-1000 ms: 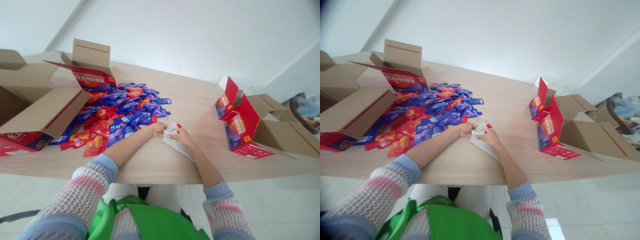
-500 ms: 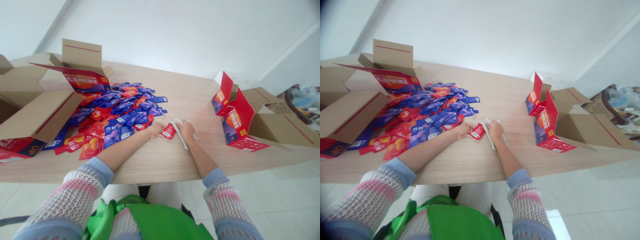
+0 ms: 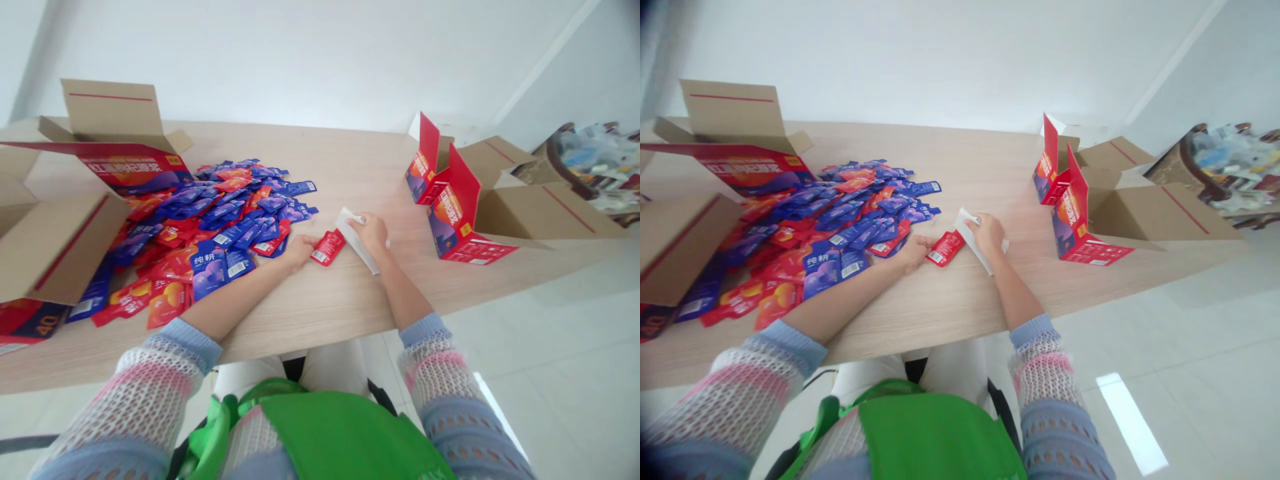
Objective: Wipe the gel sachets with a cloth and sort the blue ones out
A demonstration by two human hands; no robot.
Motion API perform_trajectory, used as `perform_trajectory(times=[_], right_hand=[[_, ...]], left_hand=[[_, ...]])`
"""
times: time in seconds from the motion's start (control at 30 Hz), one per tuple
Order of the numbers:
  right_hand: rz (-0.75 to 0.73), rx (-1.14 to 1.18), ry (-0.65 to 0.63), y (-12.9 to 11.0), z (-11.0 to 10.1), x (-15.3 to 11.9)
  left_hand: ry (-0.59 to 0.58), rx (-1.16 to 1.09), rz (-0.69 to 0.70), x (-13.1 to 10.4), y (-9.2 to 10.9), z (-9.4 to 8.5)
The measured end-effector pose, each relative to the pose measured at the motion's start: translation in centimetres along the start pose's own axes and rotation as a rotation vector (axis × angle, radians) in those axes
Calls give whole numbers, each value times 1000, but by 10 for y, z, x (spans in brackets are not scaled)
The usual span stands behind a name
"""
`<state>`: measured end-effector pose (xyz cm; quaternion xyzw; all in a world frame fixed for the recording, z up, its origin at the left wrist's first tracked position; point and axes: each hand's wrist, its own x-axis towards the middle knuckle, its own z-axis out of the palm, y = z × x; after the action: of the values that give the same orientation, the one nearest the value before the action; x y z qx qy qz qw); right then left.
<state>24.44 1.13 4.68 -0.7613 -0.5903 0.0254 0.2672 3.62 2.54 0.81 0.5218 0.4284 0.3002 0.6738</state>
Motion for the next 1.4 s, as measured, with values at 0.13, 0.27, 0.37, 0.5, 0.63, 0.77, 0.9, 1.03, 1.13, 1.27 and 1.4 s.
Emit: perform_trajectory(times=[0.13, 0.27, 0.37, 0.5, 0.63, 0.77, 0.9, 1.03, 1.13, 1.27, 1.4], right_hand=[[-294, -3, -182, -27, 14, -30], [-546, 140, -343, -33, 11, -44], [-718, 281, -492, -32, 6, -46], [-793, 378, -648, -30, 5, -43], [-743, 474, -810, -21, 3, -33], [-518, 486, -858, -2, -3, -19], [-288, 360, -752, 18, -7, -6], [-129, 100, -422, 30, -6, -1], [-75, 65, -78, 28, -8, -2], [-167, 272, 94, 12, -16, -10], [-357, 403, 6, -15, -12, -32]], left_hand=[[-140, -161, -106, -1, 12, -15], [-170, -224, -177, 5, 13, -24], [-163, -231, -176, 10, 9, -24], [-199, -214, -144, 11, 7, -26], [-267, -203, -152, 6, 11, -29], [-332, -264, -117, 1, 14, -30], [-325, -295, -90, -1, 12, -30], [-288, -266, -107, -2, 12, -30], [-268, -234, -126, -2, 12, -29], [-257, -239, -113, -2, 12, -28], [-283, -217, -75, -1, 12, -27]])
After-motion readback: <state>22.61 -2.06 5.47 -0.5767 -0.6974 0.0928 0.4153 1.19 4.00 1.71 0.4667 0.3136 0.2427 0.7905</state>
